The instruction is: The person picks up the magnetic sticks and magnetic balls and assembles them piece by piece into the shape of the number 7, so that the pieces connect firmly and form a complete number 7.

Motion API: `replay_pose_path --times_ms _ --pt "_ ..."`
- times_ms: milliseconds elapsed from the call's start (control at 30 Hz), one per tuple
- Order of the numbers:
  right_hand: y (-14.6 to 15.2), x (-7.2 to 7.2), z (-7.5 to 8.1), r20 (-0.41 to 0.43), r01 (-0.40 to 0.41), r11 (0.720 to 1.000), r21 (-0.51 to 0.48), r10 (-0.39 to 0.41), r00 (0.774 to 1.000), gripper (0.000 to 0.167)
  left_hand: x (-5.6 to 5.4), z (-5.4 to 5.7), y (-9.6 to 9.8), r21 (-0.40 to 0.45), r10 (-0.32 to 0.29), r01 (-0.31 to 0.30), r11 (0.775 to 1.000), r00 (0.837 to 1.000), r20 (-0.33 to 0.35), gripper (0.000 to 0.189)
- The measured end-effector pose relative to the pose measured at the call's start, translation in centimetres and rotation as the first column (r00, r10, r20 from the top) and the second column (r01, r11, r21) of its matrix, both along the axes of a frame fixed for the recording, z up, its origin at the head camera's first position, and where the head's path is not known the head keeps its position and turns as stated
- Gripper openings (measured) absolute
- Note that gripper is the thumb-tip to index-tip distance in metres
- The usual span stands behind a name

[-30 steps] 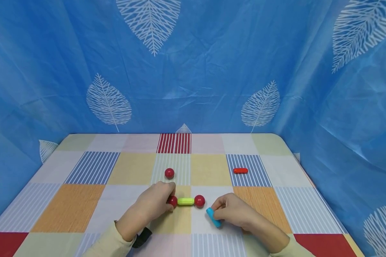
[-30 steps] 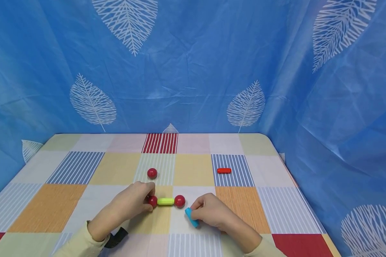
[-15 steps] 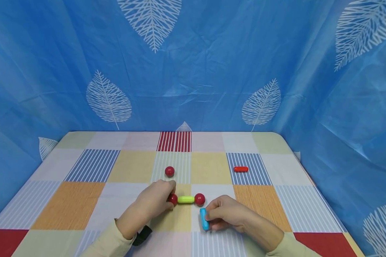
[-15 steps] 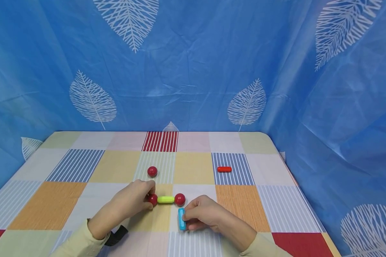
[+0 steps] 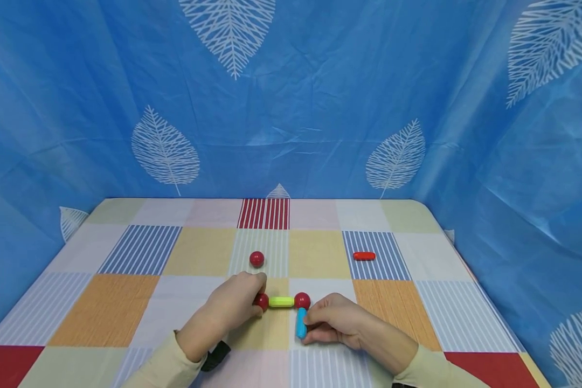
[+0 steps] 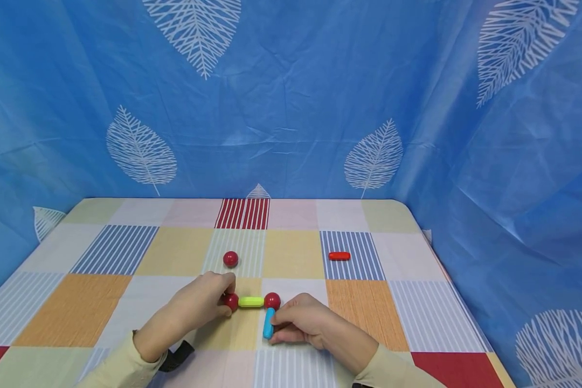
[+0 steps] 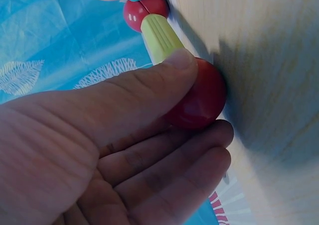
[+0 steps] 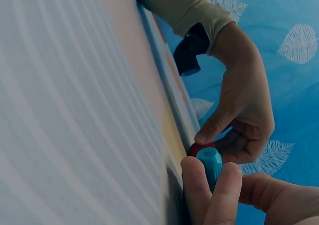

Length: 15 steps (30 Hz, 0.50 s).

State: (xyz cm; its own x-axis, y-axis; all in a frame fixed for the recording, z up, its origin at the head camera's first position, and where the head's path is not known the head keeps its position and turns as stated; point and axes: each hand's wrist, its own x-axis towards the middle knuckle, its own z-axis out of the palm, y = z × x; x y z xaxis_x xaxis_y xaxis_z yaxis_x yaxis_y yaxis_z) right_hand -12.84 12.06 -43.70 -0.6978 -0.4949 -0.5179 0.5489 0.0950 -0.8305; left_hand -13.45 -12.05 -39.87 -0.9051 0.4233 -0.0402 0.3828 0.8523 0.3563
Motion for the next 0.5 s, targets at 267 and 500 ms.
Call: replay_pose_path --times_ms 267,500 --pt "0.16 -0.24 -0.31 -0.043 0.001 1.0 0.011 0.0 0.999 0.008 -0.22 -0.22 0.05 0.004 -0.019 0.019 1.0 1.0 -0.009 0.034" --pt "0.3 -0.09 -0.24 -0.057 0.0 1.0 0.005 0.0 0.998 0.008 -0.31 -0.33 0.0 0.023 -0.03 0.031 0.999 0.999 -0.019 0.033"
